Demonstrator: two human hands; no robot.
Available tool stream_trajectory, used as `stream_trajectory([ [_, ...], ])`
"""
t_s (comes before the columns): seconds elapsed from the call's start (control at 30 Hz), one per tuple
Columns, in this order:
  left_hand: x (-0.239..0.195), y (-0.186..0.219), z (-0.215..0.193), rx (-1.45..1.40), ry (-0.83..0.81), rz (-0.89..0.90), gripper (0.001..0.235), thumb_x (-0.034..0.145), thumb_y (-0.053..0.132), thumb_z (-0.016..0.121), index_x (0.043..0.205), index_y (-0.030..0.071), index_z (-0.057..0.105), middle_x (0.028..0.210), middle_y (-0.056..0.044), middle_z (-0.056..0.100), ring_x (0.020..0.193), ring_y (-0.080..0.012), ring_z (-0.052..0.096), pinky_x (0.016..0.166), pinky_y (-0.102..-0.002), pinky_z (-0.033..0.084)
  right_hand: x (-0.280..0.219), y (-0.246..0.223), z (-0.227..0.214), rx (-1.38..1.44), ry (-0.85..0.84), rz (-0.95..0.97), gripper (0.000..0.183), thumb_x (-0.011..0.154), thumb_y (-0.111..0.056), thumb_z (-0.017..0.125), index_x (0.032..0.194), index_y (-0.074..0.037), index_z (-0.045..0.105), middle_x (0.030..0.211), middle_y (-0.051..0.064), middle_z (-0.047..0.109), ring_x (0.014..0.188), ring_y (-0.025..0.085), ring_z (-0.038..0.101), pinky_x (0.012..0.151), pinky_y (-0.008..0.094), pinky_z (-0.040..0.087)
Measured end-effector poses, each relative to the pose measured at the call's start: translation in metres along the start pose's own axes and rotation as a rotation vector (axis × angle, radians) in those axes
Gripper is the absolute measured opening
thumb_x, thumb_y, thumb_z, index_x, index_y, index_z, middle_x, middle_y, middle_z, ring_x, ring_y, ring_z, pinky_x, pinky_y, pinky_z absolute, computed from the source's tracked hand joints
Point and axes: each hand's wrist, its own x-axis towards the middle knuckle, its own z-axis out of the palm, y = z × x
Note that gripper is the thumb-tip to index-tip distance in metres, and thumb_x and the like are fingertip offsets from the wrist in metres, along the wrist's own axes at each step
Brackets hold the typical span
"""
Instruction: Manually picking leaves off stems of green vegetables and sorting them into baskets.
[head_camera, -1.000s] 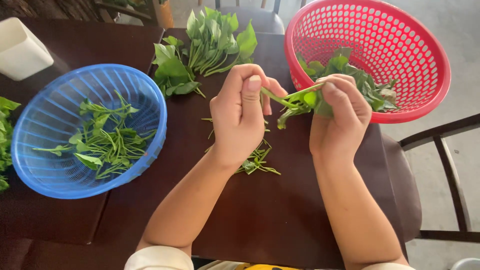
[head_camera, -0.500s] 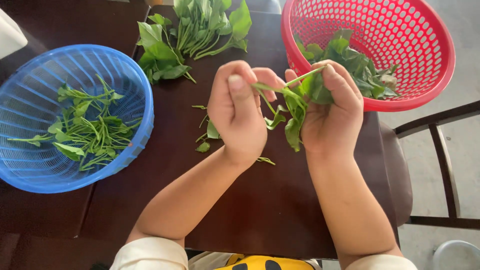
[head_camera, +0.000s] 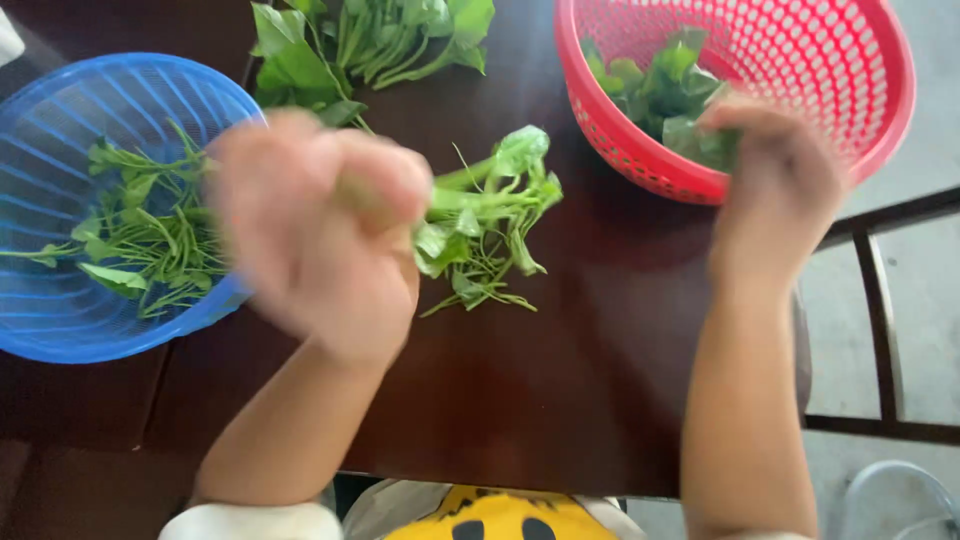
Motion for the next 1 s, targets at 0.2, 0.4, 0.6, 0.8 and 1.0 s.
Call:
stream_trajectory([
  [0.2,-0.047,-0.060,-0.018,-0.653,0.313,-0.757,0.023,0.118,0.025,0.044,0.111,0.006,0.054,0.099,-0.015,0.071,0.075,-0.0196,0.067,0.074,-0.034,0.058,-0.084,0.005,-0.003,0.107,-0.442,0.041,0.014,0.110,0.001,0.050,0.112,0.001,0.064,0.101,0.002,0.065,0.089,0.008,0.059,0.084,0.022,0.048],
  [0.4,-0.089,-0.068,-0.018,-0.770,0.408,-1.023,0.024,0.116,0.024,0.043,0.105,0.008,0.056,0.092,-0.010,0.068,0.073,-0.0162,0.064,0.071,-0.032,0.056,-0.100,0.000,0.000,0.139,-0.630,0.084,0.015,0.106,0.003,0.057,0.117,0.004,0.068,0.100,0.004,0.059,0.085,0.007,0.052,0.076,0.020,0.042],
  [0.6,-0.099,-0.067,-0.010,-0.902,0.262,-1.252,0.021,0.114,0.022,0.046,0.108,0.006,0.059,0.093,-0.008,0.068,0.075,-0.0156,0.064,0.072,-0.031,0.056,-0.108,0.011,0.007,0.321,-0.885,0.370,0.024,0.101,-0.002,0.059,0.119,0.004,0.074,0.105,0.006,0.065,0.092,0.011,0.059,0.080,0.024,0.046],
  [0.8,-0.103,-0.062,-0.010,-1.028,0.128,-1.268,0.016,0.115,0.013,0.050,0.125,0.004,0.059,0.100,-0.008,0.065,0.086,-0.0152,0.062,0.083,-0.028,0.052,-0.114,0.023,0.006,0.707,-1.081,0.927,0.030,0.097,-0.017,0.064,0.112,0.007,0.073,0.106,0.009,0.070,0.099,0.016,0.066,0.089,0.032,0.052],
  [1.0,-0.099,-0.060,-0.019,-1.091,0.100,-1.216,0.022,0.118,0.016,0.049,0.133,0.004,0.059,0.091,-0.007,0.063,0.080,-0.0152,0.060,0.078,-0.028,0.051,-0.120,0.032,0.010,0.812,-1.076,1.080,0.023,0.101,-0.020,0.068,0.100,0.003,0.067,0.097,0.007,0.065,0.091,0.015,0.058,0.081,0.032,0.046],
])
